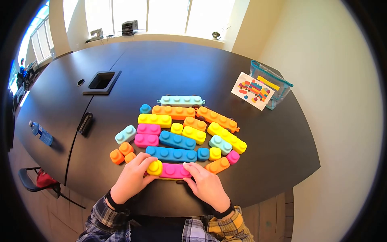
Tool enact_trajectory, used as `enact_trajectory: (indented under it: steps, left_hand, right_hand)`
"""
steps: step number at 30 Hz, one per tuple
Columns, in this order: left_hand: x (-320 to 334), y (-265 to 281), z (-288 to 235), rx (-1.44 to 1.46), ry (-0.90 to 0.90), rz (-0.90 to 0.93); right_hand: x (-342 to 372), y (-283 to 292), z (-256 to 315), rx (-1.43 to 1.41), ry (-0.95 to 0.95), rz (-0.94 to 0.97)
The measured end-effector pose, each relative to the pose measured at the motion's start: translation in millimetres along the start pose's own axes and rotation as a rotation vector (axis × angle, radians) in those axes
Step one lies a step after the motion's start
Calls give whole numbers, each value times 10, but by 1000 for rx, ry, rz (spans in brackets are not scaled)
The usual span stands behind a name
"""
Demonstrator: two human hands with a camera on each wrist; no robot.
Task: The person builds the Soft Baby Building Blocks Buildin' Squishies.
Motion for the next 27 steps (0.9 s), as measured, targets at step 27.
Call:
enact_trajectory:
  steps: [27]
  left_hand:
    - [-138,718,1537,-250,365,111]
  right_hand:
    - [-9,28,-28,-115,-57,80]
Point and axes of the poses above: each hand's wrist, its own x-axis away from the middle knuckle, its own y-axis out of the back of the hand, z = x × y, the point moved 5 cm from there along -x, towards the middle knuckle, and after that the axes turned 13 degrees about z, right-handed, at the moved point
